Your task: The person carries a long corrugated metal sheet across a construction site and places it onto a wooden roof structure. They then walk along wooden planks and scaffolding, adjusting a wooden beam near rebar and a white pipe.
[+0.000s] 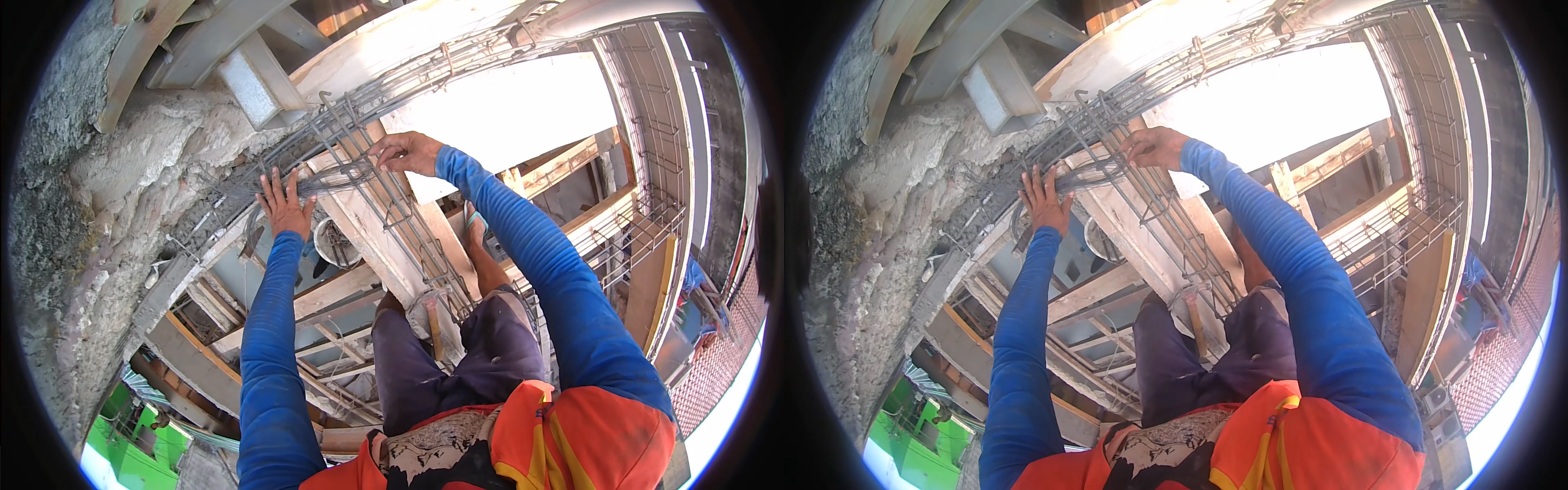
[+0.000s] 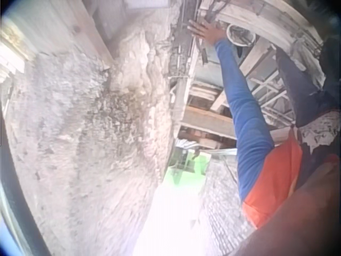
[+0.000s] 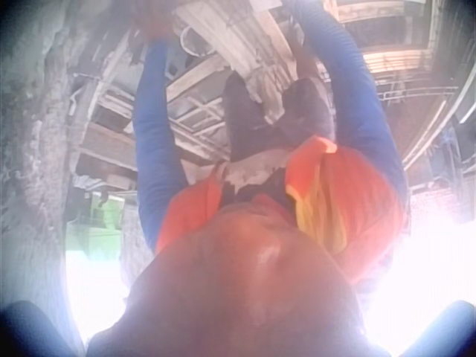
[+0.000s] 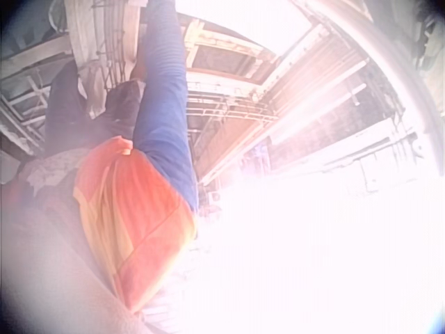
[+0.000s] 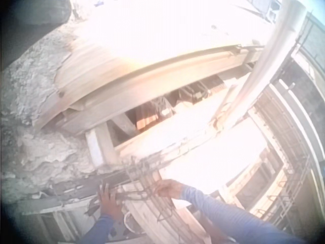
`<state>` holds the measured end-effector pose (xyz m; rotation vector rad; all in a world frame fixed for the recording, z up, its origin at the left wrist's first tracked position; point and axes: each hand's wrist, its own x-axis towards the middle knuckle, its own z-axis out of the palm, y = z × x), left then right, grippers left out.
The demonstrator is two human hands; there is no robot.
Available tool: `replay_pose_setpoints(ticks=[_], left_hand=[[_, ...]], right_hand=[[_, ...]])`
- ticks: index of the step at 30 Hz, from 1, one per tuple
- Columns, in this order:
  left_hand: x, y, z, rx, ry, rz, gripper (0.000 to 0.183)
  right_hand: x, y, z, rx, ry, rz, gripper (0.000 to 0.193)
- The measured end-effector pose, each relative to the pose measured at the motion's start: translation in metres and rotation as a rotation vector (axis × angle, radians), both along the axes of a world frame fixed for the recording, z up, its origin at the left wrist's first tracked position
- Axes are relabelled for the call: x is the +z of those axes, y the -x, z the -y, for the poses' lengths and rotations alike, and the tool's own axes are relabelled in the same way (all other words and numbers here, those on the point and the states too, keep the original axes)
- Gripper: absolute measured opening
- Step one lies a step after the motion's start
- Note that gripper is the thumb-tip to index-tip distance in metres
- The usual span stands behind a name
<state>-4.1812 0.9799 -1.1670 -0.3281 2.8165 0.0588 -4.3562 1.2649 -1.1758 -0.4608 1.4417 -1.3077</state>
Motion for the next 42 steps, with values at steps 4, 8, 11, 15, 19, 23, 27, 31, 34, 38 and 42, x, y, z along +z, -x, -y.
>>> replay_pose_setpoints(ticks=[4, 8, 11, 15, 19, 23, 27, 31, 34, 38, 42], left_hand=[[0.0, 0.0, -0.001, -0.008, -0.002, -0.01, 0.069], [0.001, 0.001, -0.002, -0.009, 0.002, 0.0, 0.069], [0.001, 0.0, 0.001, -0.011, 0.009, 0.001, 0.068], [0.001, 0.001, -0.001, -0.01, 0.019, 0.011, 0.067], [0.002, 0.0, 0.001, -0.016, 0.012, 0.009, 0.067], [0.002, 0.001, 0.0, -0.019, 0.003, 0.003, 0.067], [0.001, -0.002, 0.003, -0.012, -0.003, 0.017, 0.068], [0.0, 0.0, 0.003, -0.021, 0.007, 0.023, 0.069], [-0.001, -0.001, 0.004, -0.022, 0.007, 0.018, 0.069], [0.001, -0.006, 0.007, -0.02, 0.008, 0.028, 0.069], [0.005, -0.005, 0.008, -0.013, -0.006, 0.035, 0.07]], right_hand=[[-0.004, 0.003, -0.001, 0.01, 0.033, 0.007, 0.037], [-0.01, 0.004, -0.001, -0.006, 0.056, -0.002, 0.036], [-0.013, 0.004, 0.0, -0.019, 0.059, 0.017, 0.036], [-0.016, 0.011, 0.002, -0.009, -0.015, -0.071, 0.029], [-0.014, 0.014, 0.01, -0.077, -0.094, -0.177, 0.025], [-0.013, 0.017, 0.009, -0.169, -0.144, -0.262, 0.033], [-0.006, 0.009, 0.011, -0.344, 0.016, -0.005, 0.03], [0.002, -0.005, 0.007, -0.553, 0.094, 0.46, 0.022], [0.018, 0.001, -0.011, -0.593, -0.009, 0.406, 0.015], [0.034, 0.021, -0.076, -0.755, -0.035, 0.28, 0.015], [0.101, 0.042, -0.199, -1.194, -0.05, 0.05, 0.012]])
